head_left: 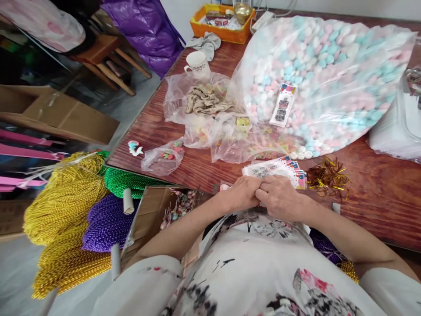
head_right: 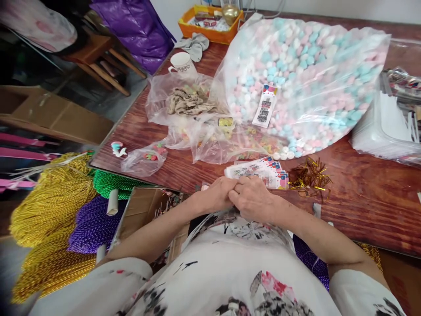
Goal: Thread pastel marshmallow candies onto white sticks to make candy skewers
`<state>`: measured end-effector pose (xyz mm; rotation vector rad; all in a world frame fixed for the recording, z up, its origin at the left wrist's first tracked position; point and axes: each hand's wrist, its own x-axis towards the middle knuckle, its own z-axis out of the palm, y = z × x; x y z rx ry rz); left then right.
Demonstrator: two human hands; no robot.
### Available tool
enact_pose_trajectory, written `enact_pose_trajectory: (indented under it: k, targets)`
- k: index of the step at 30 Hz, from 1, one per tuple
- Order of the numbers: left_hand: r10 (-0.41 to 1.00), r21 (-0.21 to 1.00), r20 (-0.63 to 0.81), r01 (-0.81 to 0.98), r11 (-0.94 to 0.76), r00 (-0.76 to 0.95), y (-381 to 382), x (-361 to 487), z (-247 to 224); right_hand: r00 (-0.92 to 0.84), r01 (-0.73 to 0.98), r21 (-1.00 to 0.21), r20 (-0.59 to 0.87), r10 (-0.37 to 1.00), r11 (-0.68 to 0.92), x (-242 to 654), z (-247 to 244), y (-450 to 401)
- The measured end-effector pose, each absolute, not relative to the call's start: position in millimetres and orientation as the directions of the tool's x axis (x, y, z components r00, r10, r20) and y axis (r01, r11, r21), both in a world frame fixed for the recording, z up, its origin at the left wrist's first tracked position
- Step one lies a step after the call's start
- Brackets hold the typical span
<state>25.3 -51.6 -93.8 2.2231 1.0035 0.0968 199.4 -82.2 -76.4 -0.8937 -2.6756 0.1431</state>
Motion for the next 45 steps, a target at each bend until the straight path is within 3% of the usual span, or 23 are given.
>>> enact_pose_trajectory:
  k: [5, 8, 12, 15, 17, 20, 23, 26, 29, 32, 35, 38, 40, 45]
  targets:
    - [0.720, 0.829, -0.052, 0.432, -0.355, 0.692, -38.3, 19.5, -76.7, -0.675, 0.570, -0.267, 0.386, 0.629, 0.777, 209.3, -73.4, -64.4]
    - [0.710, 0.937, -0.147, 0.326, -0.122, 0.689, -26.5, 4.5, -67.5, -0.633, 0.590, -0.252, 0.446, 0.633, 0.767, 223.3, -63.2, -55.4]
    - [0.597, 0.876, -0.481, 0.330, 0.351, 0.642, -18.1, -4.2, -72.6, -0.646, 0.511, -0.350, 0.446, 0.619, 0.785, 231.3, -50.2, -46.8]
    - [0.587, 0.830, -0.517, 0.196, 0.523, 0.623, -20.1, 2.4, -79.8, -0.569, 0.428, -0.549, 0.453, 0.686, 0.718, 228.9, -45.1, -42.0]
    - [0.609, 0.812, -0.501, 0.091, 0.576, 0.614, -26.5, 10.1, -80.0, -0.416, 0.366, -0.717, 0.445, 0.793, 0.594, 225.9, -45.9, -41.1]
    - [0.656, 0.784, -0.480, -0.050, 0.618, 0.582, -39.9, 23.8, -74.9, -0.109, 0.191, -0.927, 0.305, 0.946, 0.321, 220.6, -55.3, -42.8]
    - [0.752, 0.827, -0.415, -0.132, 0.546, 0.512, -46.5, 37.4, -72.9, 0.107, 0.041, -0.980, 0.200, 0.974, 0.197, 212.6, -70.3, -42.8]
    - [0.862, 0.899, -0.285, -0.197, 0.392, 0.419, -45.4, 45.2, -75.8, 0.115, 0.059, -0.942, 0.335, 0.935, 0.330, 201.8, -80.2, -42.9]
    - [0.880, 0.909, -0.262, -0.205, 0.363, 0.395, -44.9, 44.1, -75.7, 0.122, 0.078, -0.905, 0.425, 0.897, 0.418, 192.9, -83.6, -44.3]
    - [0.921, 0.908, -0.205, -0.288, 0.305, 0.332, -40.3, 32.3, -72.3, 0.133, 0.032, -0.961, 0.278, 0.951, 0.276, 188.2, -88.1, -41.0]
    - [0.943, 0.912, -0.138, -0.331, 0.240, 0.304, -27.4, 16.0, -74.5, 0.125, -0.164, -0.979, 0.098, 0.987, 0.117, 186.8, -92.9, -32.5]
    - [0.779, 0.883, -0.284, -0.164, 0.440, 0.559, -21.3, 6.7, -84.2, 0.128, -0.242, -0.968, 0.041, 0.991, 0.072, 184.4, -90.8, -25.5]
    - [0.669, 0.832, -0.377, -0.085, 0.549, 0.640, -25.3, 6.9, -90.9, 0.119, -0.239, -0.969, 0.035, 0.992, 0.063, 181.7, -85.9, -23.4]
    - [0.786, 0.745, -0.402, -0.331, 0.579, 0.470, -35.8, 22.2, -99.8, 0.106, -0.220, -0.971, 0.067, 0.992, 0.089, 175.2, -76.1, -21.0]
